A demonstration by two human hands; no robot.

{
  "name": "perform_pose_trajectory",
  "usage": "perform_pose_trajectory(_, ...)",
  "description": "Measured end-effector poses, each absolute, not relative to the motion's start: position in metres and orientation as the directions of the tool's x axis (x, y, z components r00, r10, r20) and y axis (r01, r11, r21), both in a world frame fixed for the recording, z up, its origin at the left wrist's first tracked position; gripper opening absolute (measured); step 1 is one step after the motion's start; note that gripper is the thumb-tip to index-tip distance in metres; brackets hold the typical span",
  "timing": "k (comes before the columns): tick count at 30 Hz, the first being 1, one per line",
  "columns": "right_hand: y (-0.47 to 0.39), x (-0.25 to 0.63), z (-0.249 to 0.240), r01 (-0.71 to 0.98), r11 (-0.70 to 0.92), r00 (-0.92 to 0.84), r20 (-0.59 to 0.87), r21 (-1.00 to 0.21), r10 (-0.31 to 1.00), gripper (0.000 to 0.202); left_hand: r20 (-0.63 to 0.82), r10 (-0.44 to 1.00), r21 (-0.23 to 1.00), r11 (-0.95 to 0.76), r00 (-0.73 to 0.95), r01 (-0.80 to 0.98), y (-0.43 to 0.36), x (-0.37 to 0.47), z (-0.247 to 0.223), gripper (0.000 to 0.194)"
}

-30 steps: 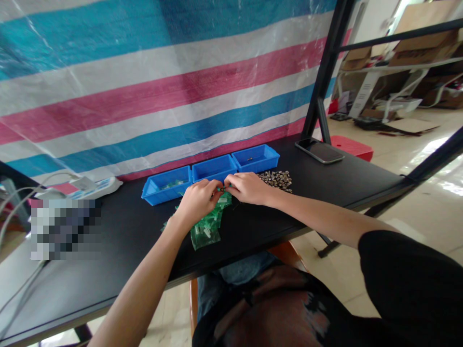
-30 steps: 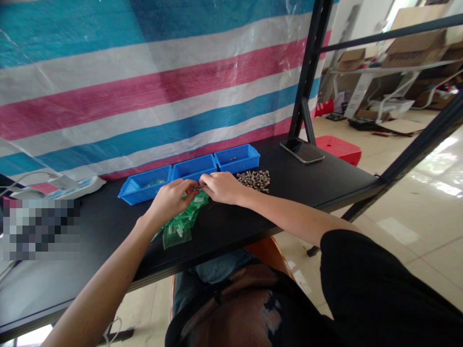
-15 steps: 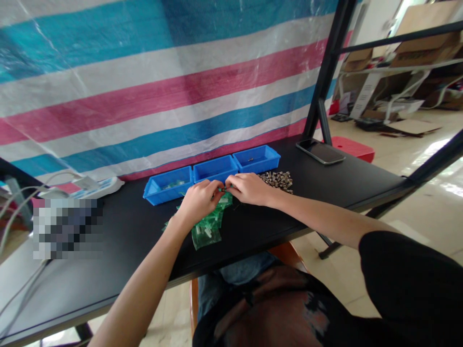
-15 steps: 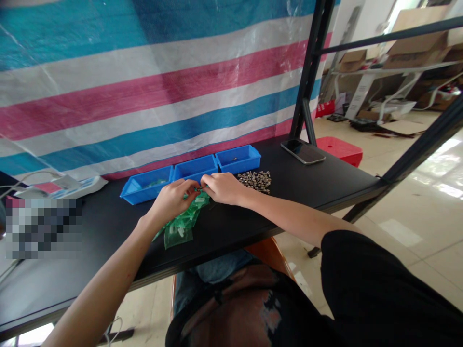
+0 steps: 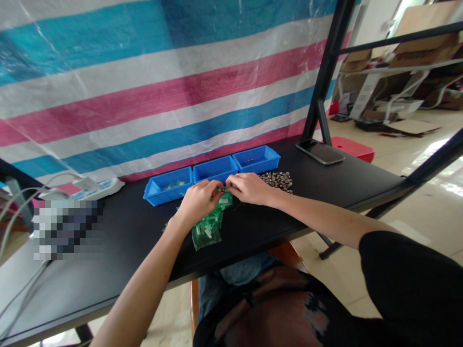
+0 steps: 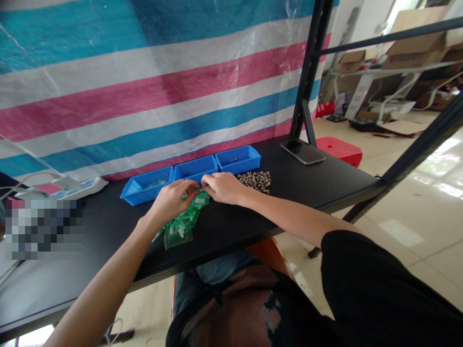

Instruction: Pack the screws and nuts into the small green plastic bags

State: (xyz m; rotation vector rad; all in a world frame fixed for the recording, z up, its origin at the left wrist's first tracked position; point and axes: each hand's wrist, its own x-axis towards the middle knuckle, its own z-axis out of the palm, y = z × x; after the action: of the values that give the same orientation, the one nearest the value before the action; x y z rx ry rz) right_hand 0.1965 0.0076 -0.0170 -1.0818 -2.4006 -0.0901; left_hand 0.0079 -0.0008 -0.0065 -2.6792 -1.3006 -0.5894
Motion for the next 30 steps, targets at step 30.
perform_pose_trajectory(30, 0.0059, 0.1954, -0.0174, 0.694, 0.693, -0.527, 0.518, -0.195, 0.674, 0.01, 0.43, 0.716, 0.158, -0.659, 0.549, 0.735, -0.0006, 0.0069, -0.0054, 0.017)
